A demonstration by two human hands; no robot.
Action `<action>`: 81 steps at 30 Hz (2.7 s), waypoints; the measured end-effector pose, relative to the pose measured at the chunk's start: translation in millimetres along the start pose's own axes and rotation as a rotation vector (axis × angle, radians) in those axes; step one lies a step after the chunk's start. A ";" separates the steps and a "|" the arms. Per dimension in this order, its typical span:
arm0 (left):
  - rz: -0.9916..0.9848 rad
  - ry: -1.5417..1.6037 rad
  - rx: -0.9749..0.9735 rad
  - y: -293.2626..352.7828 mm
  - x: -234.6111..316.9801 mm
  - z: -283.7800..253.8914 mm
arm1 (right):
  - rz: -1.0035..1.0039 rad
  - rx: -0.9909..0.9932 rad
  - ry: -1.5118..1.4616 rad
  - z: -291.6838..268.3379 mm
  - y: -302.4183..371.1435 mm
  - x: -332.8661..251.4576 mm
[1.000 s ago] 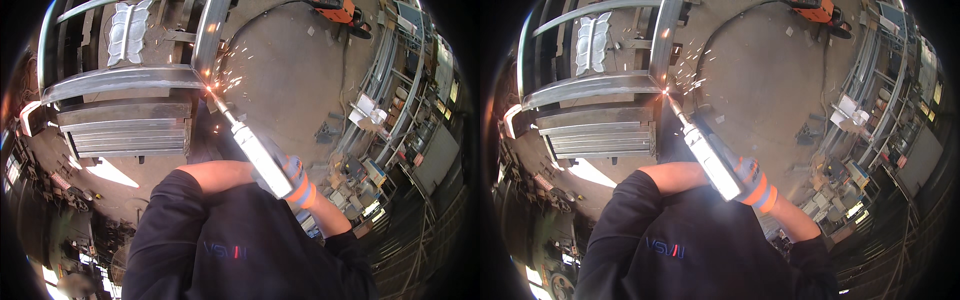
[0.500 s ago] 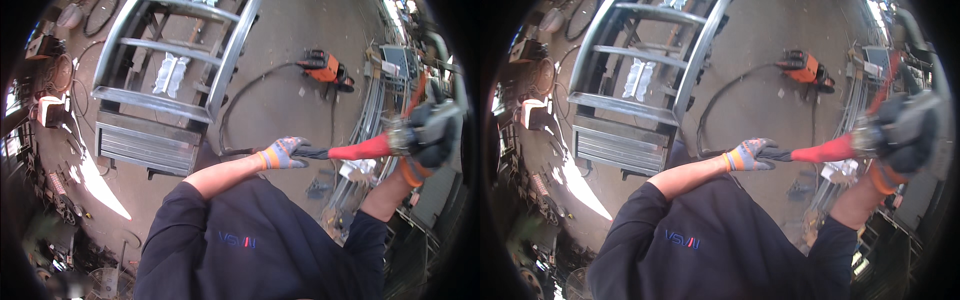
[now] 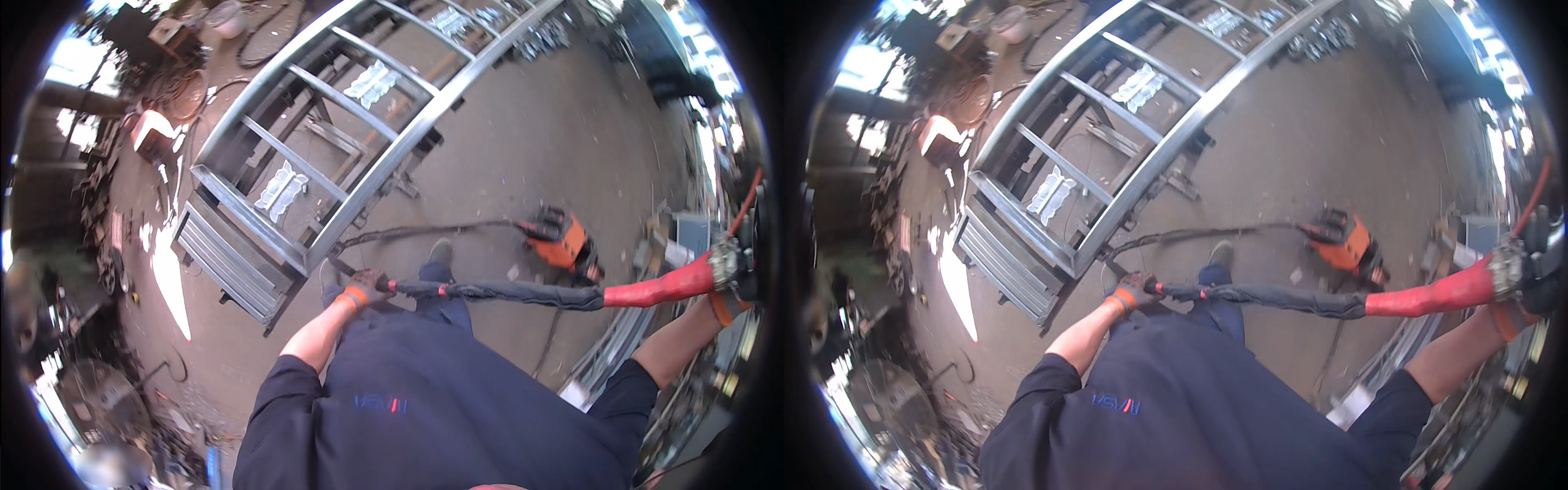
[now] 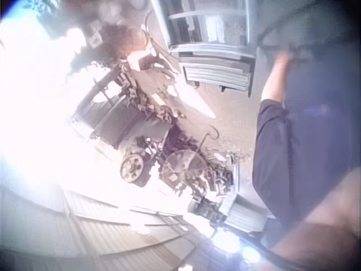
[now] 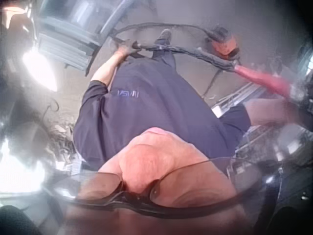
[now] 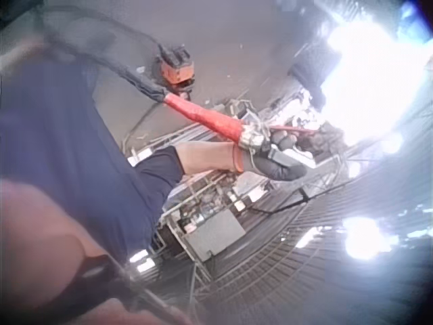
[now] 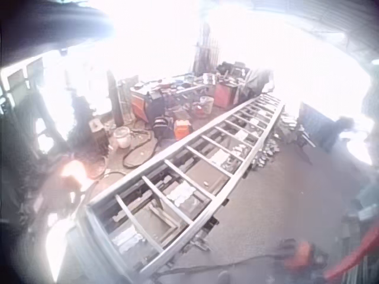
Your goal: The person welds a large metal frame using a handheld welding torch, moving along the frame to join multiple sections. The person repositions the frame and continues welding different joints while wearing gloves.
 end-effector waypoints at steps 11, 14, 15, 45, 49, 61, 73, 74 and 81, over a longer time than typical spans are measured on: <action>-0.147 0.091 0.156 -16.0 109.8 -4.3 | -0.145 -1.457 -0.511 339.3 22.6 3.4; -0.032 0.071 0.229 -53.8 141.5 -4.6 | -0.988 -1.585 -0.387 403.0 124.0 -89.8; -0.004 0.053 0.197 -73.3 149.3 -4.7 | -0.924 -1.750 -0.318 431.6 159.4 -96.5; -0.110 0.407 0.301 -203.7 184.4 -117.2 | -1.273 -2.695 -0.121 645.8 454.1 0.9; -0.113 0.482 0.264 -207.8 183.5 -114.5 | -1.301 -2.676 -0.188 644.9 453.6 -1.9; -0.119 0.460 0.222 -206.1 181.1 -113.0 | -1.414 -2.603 -0.198 641.7 453.1 -7.1; -0.101 0.449 0.263 -207.0 179.6 -113.8 | -1.407 -2.605 -0.218 642.4 458.0 -3.7; -0.106 0.450 0.258 -207.8 178.9 -112.5 | -1.390 -2.594 -0.219 644.1 458.3 -4.1; -0.091 0.448 0.285 -208.7 177.4 -112.3 | -1.357 -2.678 -0.152 641.8 458.2 -1.8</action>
Point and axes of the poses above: each hand's wrist, its own y-axis away from the middle knuckle, its own z-axis out of the palm, x = y × z, the point moved 10 cm from there along -y, towards the middle knuckle, and after that the axes turned 12 degrees about y, right-handed, at the moved point
